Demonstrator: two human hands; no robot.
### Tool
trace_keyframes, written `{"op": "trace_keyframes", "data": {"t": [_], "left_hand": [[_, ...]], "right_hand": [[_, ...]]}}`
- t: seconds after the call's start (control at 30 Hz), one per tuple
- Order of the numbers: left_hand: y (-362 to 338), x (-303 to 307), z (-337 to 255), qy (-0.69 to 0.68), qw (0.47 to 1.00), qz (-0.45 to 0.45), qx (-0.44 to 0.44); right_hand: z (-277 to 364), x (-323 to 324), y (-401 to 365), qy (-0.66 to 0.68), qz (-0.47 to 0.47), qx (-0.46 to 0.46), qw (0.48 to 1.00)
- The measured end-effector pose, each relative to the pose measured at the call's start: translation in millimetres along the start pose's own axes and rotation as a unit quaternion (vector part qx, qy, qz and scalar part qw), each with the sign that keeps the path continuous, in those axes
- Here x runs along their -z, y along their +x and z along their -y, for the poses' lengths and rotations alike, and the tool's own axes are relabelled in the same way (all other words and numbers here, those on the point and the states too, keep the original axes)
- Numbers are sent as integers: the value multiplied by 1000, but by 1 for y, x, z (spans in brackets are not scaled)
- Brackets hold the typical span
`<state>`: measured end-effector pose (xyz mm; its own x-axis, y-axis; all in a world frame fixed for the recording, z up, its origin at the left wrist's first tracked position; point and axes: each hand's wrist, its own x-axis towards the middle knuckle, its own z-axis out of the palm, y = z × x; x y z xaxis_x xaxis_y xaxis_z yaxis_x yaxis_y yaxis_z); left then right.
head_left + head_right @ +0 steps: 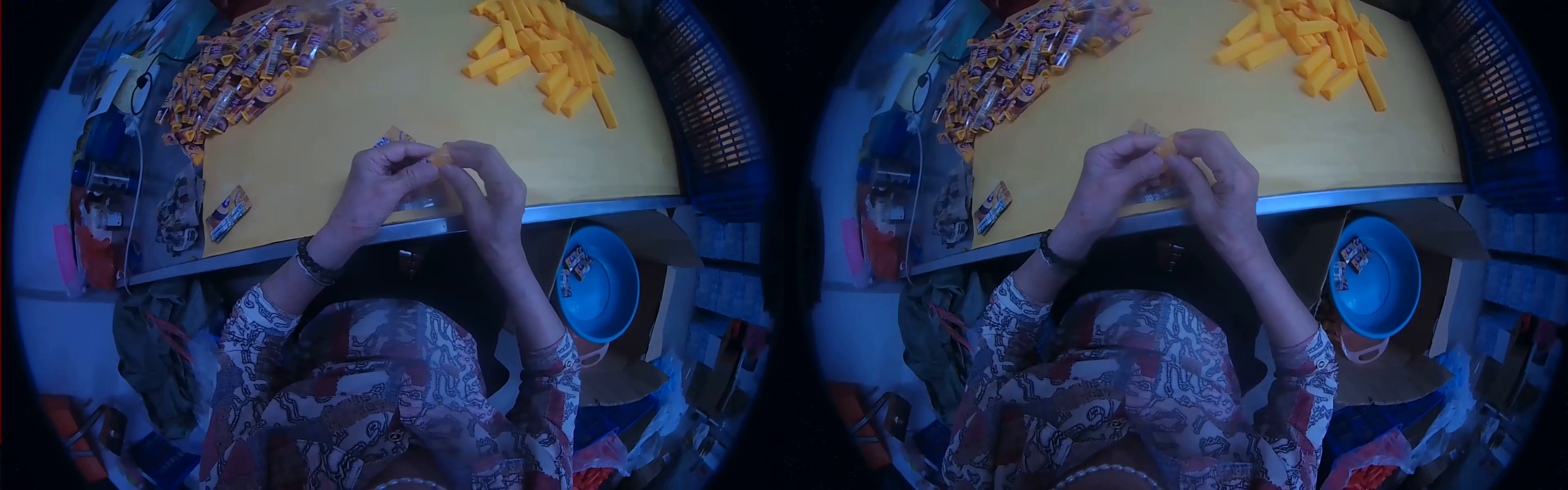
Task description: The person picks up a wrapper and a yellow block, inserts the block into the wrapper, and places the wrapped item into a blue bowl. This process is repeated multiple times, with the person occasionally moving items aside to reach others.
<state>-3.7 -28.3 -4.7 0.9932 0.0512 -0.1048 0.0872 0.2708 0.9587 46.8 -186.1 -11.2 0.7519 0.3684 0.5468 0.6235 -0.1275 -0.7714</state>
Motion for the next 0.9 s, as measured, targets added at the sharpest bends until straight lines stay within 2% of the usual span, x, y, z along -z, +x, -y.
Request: {"op": "trace_keyframes", "data": {"t": [0.07, 0.1, 0.17, 0.37, 0.4, 0.47, 0.53, 0.6, 0.67, 0.7, 0.77, 0.8, 0.87, 0.9], "left_hand": [[1, 3, -1, 28, 1000, 9, 3], [1, 2, -5, 32, 999, 3, 7], [3, 7, -7, 59, 998, -1, 3], [6, 18, -19, 59, 998, -10, -13], [9, 28, -21, 106, 994, -18, -18], [19, 52, -25, 153, 988, -28, -26], [38, 85, -37, 354, 918, -129, -125], [61, 124, -68, 499, 822, -211, -175], [77, 147, -99, 516, 796, -269, -164], [78, 158, -106, 515, 799, -264, -163], [86, 163, -107, 657, 628, -254, -332], [85, 151, -97, 650, 639, -240, -335], [56, 118, -72, 617, 727, -156, -257], [44, 100, -60, 593, 775, -113, -190]], "right_hand": [[-2, -1, 1, -10, 7, -23, 1000], [-1, -3, 3, 5, 9, -7, 1000], [1, -5, 4, 16, 18, -71, 997], [1, -18, 17, -8, 46, -41, 998], [2, -19, 18, -8, 46, -36, 998], [6, -19, 16, 8, 80, -110, 991], [-1, -19, 9, 10, 84, -104, 991], [-6, -18, 6, 11, 87, -103, 991], [-7, -16, 2, 2, 104, -94, 990], [-5, -15, 4, -1, 101, -99, 990], [0, -12, 4, -3, 102, -82, 991], [0, -9, 3, -15, 94, -95, 991], [-4, -4, 5, -17, 113, -98, 989], [-8, 1, 8, -26, 109, -107, 988]]}}
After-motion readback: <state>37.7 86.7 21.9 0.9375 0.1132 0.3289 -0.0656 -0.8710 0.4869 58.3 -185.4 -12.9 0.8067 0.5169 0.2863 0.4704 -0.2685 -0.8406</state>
